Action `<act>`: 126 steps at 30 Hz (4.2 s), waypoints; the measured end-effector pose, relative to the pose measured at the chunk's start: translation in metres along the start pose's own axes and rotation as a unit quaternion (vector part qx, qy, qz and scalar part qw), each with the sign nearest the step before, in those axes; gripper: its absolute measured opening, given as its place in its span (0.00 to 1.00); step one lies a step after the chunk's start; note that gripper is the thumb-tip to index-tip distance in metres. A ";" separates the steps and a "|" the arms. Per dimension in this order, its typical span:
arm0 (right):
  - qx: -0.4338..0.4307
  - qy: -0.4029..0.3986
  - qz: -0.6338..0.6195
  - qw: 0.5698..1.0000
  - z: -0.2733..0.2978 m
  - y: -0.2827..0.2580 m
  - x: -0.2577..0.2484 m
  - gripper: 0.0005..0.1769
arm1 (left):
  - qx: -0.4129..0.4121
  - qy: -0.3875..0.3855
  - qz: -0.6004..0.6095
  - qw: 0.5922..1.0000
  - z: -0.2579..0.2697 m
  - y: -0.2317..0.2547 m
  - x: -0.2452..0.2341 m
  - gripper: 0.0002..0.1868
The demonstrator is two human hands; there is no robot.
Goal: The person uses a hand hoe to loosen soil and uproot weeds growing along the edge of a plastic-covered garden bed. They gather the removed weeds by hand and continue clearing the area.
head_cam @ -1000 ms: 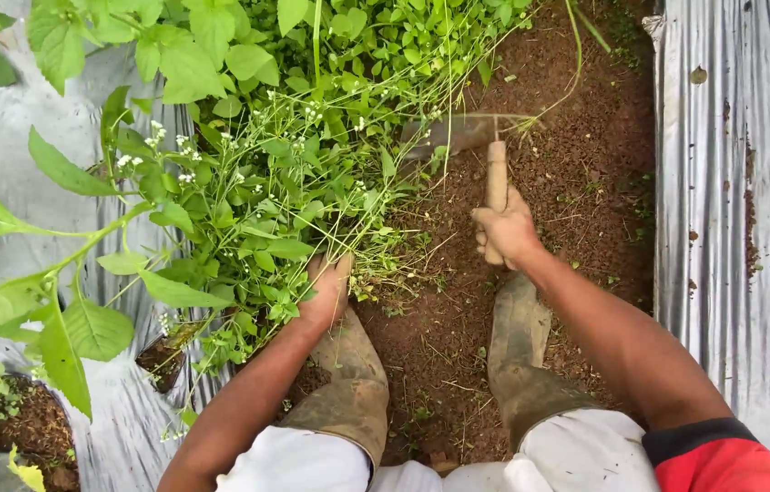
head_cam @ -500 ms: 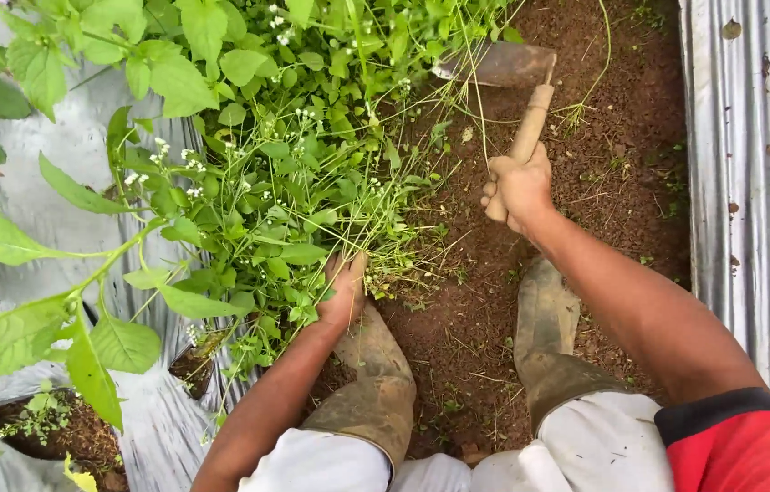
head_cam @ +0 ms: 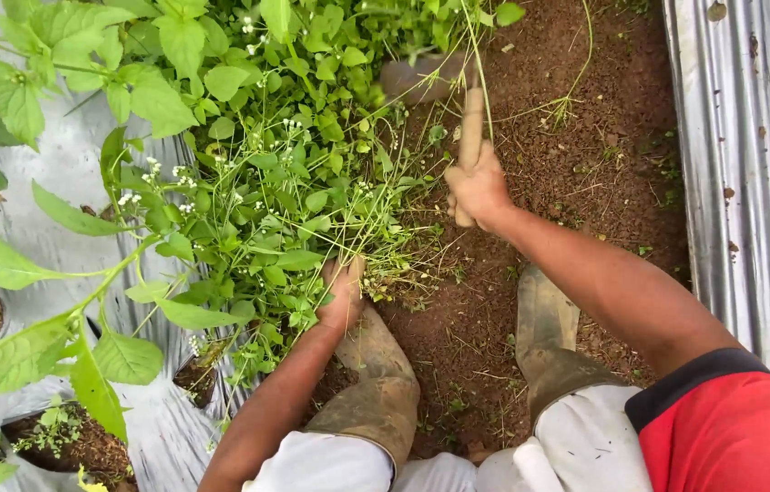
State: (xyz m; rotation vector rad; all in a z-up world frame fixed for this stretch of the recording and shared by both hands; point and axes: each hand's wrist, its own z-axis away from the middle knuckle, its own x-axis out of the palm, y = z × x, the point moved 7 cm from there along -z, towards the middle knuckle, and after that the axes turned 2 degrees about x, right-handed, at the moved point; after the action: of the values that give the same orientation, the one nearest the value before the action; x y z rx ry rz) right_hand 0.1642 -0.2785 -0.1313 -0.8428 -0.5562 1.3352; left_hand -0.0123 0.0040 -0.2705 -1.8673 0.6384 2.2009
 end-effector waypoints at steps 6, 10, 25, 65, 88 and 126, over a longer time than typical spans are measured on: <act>0.046 -0.089 0.074 0.992 -0.012 0.006 0.009 0.23 | -0.005 0.000 -0.019 1.000 0.001 -0.002 -0.007 0.20; 0.035 -0.039 0.017 0.999 0.037 -0.059 0.021 0.21 | -0.025 -0.005 -0.025 0.999 0.001 -0.002 -0.010 0.20; 0.131 -0.205 0.185 0.952 0.015 0.015 0.015 0.26 | -0.009 -0.013 -0.057 0.998 -0.013 -0.002 -0.024 0.23; 0.013 -0.079 0.041 0.996 0.024 -0.005 0.006 0.22 | -0.049 -0.041 -0.185 0.981 -0.097 0.032 -0.150 0.03; 0.040 -0.113 0.090 0.989 0.010 0.002 -0.005 0.20 | 0.014 -0.228 -0.154 0.961 -0.094 0.023 -0.069 0.07; 0.032 -0.111 0.110 0.987 0.004 -0.030 0.058 0.20 | -0.282 0.127 -0.299 0.903 0.004 0.020 -0.106 0.14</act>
State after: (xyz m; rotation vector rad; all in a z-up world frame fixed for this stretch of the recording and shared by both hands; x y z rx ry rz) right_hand 0.1892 -0.2215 -0.1119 -0.7214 -0.6026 1.6546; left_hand -0.0034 0.0018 -0.1629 -2.2240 -0.5631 1.8389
